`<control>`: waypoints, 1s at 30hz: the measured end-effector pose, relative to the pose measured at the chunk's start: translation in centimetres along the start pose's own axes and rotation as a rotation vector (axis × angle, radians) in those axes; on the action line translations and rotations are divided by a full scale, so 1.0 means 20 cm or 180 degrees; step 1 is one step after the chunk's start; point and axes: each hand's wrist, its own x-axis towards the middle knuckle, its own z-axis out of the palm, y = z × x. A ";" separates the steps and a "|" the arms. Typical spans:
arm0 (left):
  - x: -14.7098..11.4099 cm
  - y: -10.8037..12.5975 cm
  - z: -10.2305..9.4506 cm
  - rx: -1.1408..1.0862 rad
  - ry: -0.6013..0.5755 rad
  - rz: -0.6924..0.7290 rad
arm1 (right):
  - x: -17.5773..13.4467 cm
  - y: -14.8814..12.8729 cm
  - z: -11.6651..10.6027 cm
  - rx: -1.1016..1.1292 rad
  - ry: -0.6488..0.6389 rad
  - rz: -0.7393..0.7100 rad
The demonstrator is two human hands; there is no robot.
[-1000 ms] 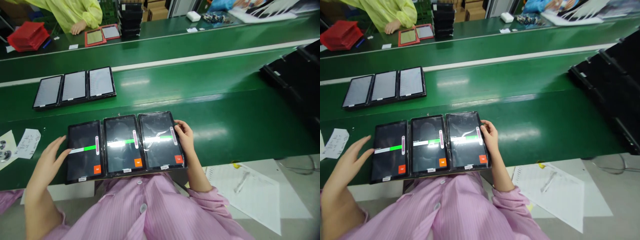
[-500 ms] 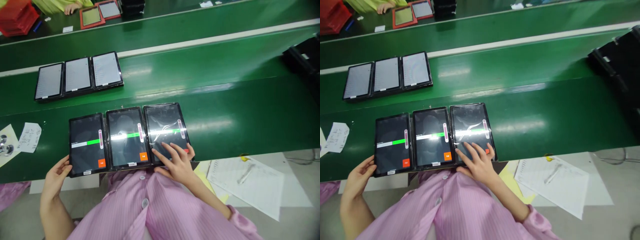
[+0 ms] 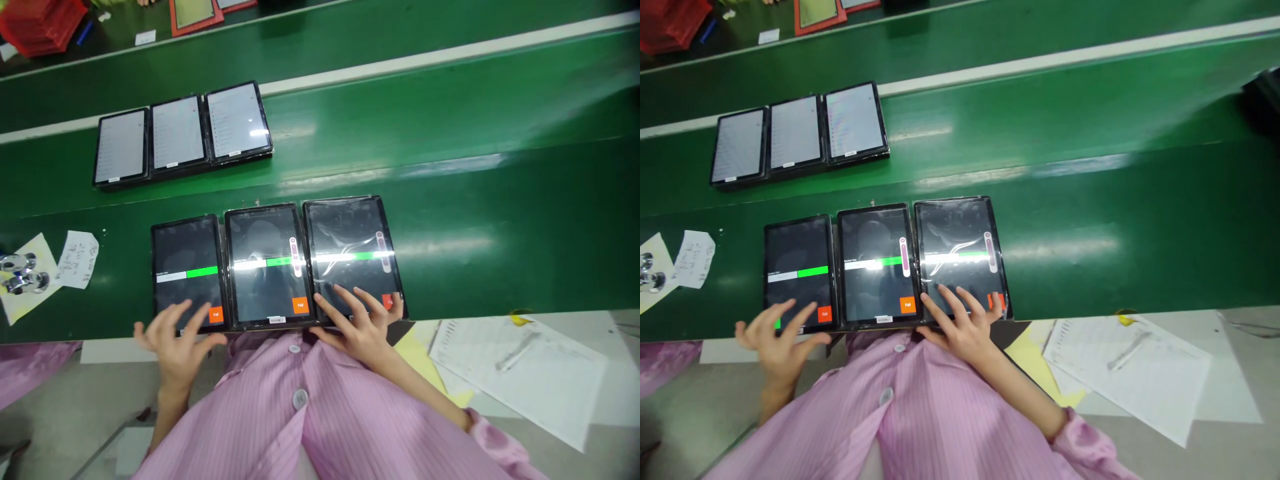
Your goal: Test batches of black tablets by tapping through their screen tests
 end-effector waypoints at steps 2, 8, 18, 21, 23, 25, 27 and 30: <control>-0.02 0.09 0.09 0.0154 0.0277 0.0501 | 0.01 -0.01 0.00 -0.0106 0.0182 -0.0087; -0.05 0.20 0.15 0.0126 0.0186 0.0340 | 0.04 -0.02 0.00 -0.0210 0.0355 -0.0288; -0.25 -0.03 0.20 0.0769 0.0298 0.0095 | 0.04 0.01 -0.01 -0.0186 0.0082 -0.0422; -0.36 -0.22 0.19 0.1089 0.0635 -0.0454 | 0.02 0.02 0.00 -0.0089 0.0113 -0.0321; -0.39 -0.29 0.17 0.1075 0.0676 -0.0629 | -0.01 0.02 0.02 -0.0044 0.0108 -0.0246; -0.38 -0.32 0.14 0.0987 0.0407 -0.0677 | -0.03 0.03 0.03 0.0004 0.0026 -0.0181; -0.36 -0.31 0.12 0.0943 0.0196 -0.0656 | -0.05 0.04 0.04 0.0064 -0.0006 -0.0142; -0.32 -0.23 0.11 0.0964 0.0452 -0.0268 | -0.06 0.05 0.03 0.0131 0.0274 -0.0166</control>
